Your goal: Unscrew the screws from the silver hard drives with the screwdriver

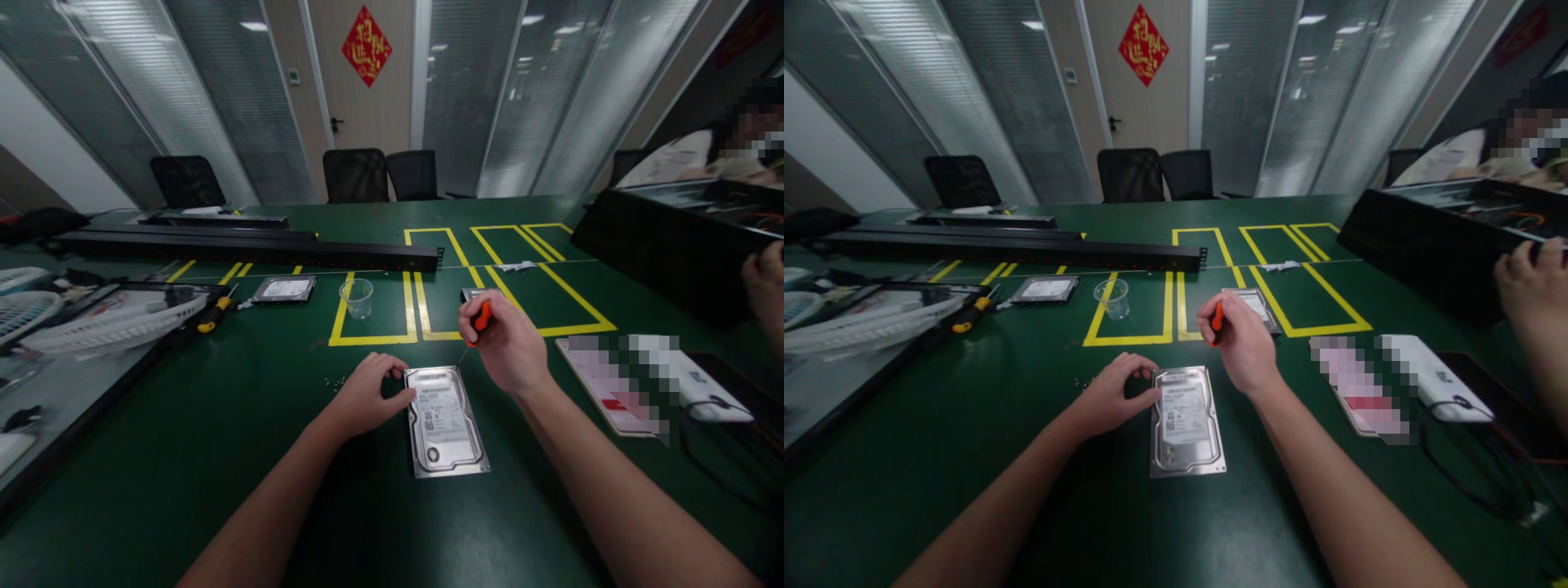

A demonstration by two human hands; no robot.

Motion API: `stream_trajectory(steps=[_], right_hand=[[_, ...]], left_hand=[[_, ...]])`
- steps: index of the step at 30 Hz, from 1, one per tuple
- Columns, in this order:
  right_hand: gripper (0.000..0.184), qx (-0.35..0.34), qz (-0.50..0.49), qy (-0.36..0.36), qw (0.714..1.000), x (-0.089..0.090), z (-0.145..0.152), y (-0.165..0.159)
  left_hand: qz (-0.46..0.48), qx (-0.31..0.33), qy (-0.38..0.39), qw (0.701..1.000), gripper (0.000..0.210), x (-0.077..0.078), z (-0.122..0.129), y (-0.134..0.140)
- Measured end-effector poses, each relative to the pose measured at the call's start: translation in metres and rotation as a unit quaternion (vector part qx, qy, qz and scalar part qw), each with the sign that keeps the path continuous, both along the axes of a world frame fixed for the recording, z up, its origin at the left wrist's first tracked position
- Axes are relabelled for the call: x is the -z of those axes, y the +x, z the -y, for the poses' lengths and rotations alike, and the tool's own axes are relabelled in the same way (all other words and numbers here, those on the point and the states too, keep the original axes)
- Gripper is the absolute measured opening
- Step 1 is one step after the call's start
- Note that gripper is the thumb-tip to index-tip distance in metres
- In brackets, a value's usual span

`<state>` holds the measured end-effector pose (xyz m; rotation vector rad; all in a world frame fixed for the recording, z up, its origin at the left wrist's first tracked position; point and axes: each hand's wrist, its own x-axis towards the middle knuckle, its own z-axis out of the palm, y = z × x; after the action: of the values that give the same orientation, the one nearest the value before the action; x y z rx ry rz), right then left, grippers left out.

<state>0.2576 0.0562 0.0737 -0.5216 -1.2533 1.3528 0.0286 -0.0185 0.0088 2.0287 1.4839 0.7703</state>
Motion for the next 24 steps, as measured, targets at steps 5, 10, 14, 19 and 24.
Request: stream_trajectory(steps=[5,10,14,19,24], right_hand=[[0.021,-0.008,0.007,-0.004,1.000,-0.0004,0.0018,0.0012],[0.027,-0.020,0.009,-0.002,1.000,-0.0007,0.0030,0.0019],[0.021,-0.008,0.023,0.012,1.000,-0.0014,0.0025,0.0022],[0.021,-0.018,0.011,-0.004,1.000,-0.0015,0.0039,0.0013],[0.032,-0.013,0.015,0.000,1.000,-0.0025,0.0033,0.0012]], left_hand=[[0.000,-0.003,0.003,1.000,0.026,0.0003,0.0003,-0.0006],[-0.001,-0.005,0.003,1.000,0.025,0.0001,0.0008,-0.0005],[-0.001,-0.003,0.004,1.000,0.025,-0.0001,0.0009,-0.0006],[0.001,0.000,0.003,1.000,0.026,0.0009,0.0004,-0.0009],[-0.001,-0.006,0.003,1.000,0.026,0.0009,0.0002,-0.0010]])
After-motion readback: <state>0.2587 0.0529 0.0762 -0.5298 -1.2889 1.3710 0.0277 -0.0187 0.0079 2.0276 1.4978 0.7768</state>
